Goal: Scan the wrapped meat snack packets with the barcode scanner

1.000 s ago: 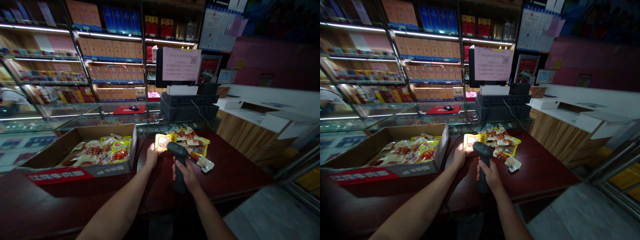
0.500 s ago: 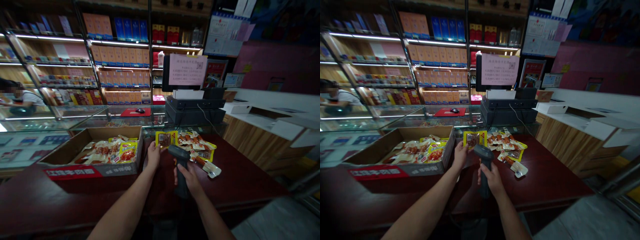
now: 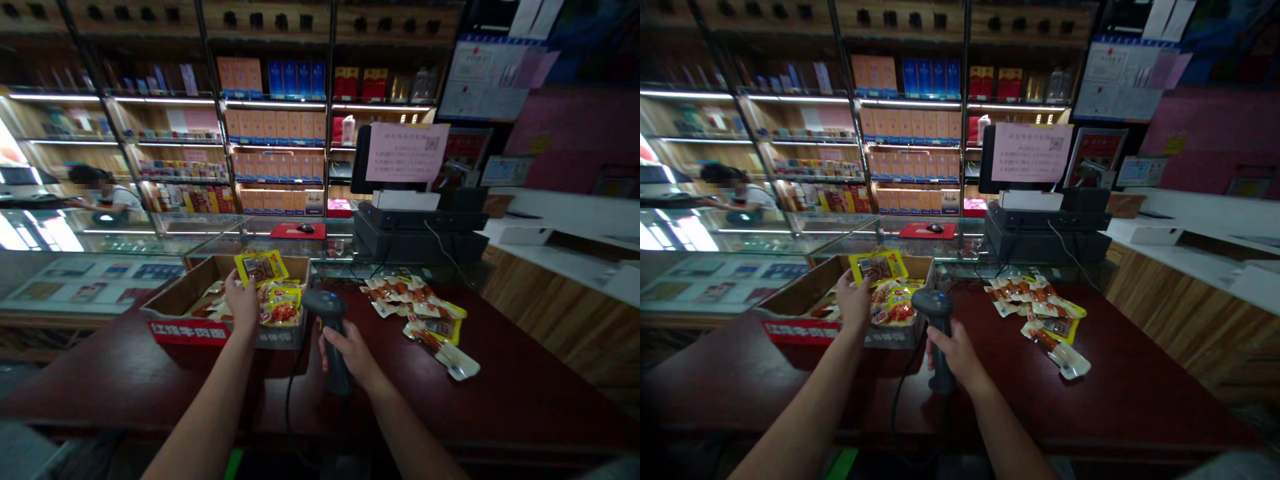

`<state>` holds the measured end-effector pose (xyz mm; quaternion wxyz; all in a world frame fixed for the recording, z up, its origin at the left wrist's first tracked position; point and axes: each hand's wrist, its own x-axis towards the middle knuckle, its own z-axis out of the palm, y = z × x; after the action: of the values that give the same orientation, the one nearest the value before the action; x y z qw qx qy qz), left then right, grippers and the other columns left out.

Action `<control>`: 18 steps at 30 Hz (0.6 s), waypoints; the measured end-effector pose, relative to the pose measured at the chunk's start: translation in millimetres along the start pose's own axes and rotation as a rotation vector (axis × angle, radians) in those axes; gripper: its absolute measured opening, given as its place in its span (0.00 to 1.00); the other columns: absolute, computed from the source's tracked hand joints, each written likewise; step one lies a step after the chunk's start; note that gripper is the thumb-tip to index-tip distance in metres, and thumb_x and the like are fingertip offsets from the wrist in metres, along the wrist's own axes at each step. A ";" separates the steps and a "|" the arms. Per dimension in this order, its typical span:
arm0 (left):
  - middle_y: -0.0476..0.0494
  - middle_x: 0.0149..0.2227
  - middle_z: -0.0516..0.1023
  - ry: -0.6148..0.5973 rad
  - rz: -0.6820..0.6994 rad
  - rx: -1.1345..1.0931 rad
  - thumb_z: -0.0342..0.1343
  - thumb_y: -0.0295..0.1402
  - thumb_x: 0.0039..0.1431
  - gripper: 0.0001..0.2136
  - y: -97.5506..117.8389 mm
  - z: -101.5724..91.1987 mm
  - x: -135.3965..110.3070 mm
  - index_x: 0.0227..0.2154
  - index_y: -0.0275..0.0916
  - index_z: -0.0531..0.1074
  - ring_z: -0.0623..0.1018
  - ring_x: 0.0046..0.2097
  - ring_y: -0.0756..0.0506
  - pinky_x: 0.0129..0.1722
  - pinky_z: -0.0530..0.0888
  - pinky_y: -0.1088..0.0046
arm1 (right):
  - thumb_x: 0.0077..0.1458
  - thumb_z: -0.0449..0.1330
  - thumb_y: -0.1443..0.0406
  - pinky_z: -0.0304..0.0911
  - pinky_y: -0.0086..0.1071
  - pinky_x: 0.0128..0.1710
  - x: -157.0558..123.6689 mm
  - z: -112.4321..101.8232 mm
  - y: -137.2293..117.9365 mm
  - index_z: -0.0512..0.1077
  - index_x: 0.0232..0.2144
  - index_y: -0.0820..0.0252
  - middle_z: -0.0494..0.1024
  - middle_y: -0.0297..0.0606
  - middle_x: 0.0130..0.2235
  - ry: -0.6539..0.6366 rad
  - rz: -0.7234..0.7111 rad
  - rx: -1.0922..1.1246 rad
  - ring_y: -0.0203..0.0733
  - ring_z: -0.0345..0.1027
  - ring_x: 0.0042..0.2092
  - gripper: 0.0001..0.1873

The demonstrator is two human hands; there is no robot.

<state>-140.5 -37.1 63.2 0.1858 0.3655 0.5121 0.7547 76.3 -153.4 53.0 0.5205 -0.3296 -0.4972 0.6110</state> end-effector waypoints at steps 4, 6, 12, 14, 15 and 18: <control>0.30 0.57 0.62 0.055 0.144 0.266 0.55 0.26 0.47 0.31 -1.8 -13.2 9.0 0.56 0.33 0.54 0.61 0.60 0.40 0.59 0.57 0.60 | 0.45 0.61 0.54 0.61 0.24 0.14 3.7 7.8 0.9 0.64 0.27 0.60 0.69 0.27 0.18 -0.013 0.018 -0.030 0.31 0.63 0.15 0.16; 0.29 0.61 0.54 0.094 0.235 0.332 0.55 0.26 0.47 0.33 5.7 -12.7 4.0 0.57 0.32 0.52 0.53 0.63 0.39 0.62 0.50 0.60 | 0.45 0.61 0.54 0.61 0.25 0.14 3.5 6.5 1.3 0.65 0.29 0.60 0.70 0.27 0.18 -0.004 0.021 -0.024 0.32 0.63 0.15 0.17; 0.35 0.61 0.54 0.006 0.532 0.237 0.54 0.29 0.52 0.26 31.6 13.0 -37.6 0.55 0.37 0.56 0.55 0.62 0.42 0.59 0.57 0.59 | 0.46 0.61 0.54 0.62 0.27 0.14 -2.8 -19.3 3.8 0.66 0.36 0.60 0.70 0.26 0.19 0.085 -0.028 -0.010 0.33 0.63 0.16 0.19; 0.37 0.57 0.62 -0.161 0.519 0.130 0.52 0.30 0.54 0.19 30.8 30.7 -59.8 0.49 0.39 0.62 0.64 0.58 0.42 0.54 0.65 0.60 | 0.45 0.62 0.54 0.62 0.28 0.15 -7.1 -36.4 6.0 0.66 0.37 0.60 0.71 0.27 0.20 0.160 -0.039 0.005 0.34 0.63 0.16 0.20; 0.38 0.52 0.67 -0.291 0.456 0.085 0.51 0.31 0.55 0.14 27.4 41.4 -72.2 0.45 0.39 0.65 0.69 0.53 0.43 0.50 0.69 0.62 | 0.45 0.62 0.54 0.63 0.28 0.15 -9.7 -46.5 7.4 0.66 0.37 0.60 0.71 0.27 0.20 0.204 -0.047 0.013 0.34 0.63 0.17 0.20; 0.43 0.33 0.76 -0.752 0.070 0.055 0.53 0.32 0.54 0.07 6.8 78.5 -111.5 0.36 0.38 0.67 0.77 0.34 0.47 0.35 0.75 0.68 | 0.44 0.63 0.54 0.63 0.28 0.15 -19.5 -80.2 11.7 0.67 0.38 0.60 0.71 0.27 0.20 0.344 -0.111 0.032 0.34 0.64 0.16 0.21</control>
<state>-7.6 -62.9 45.5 0.3251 0.6390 0.4156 0.5597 151.2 -150.5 16.4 0.6362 -0.3929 -0.4083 0.5237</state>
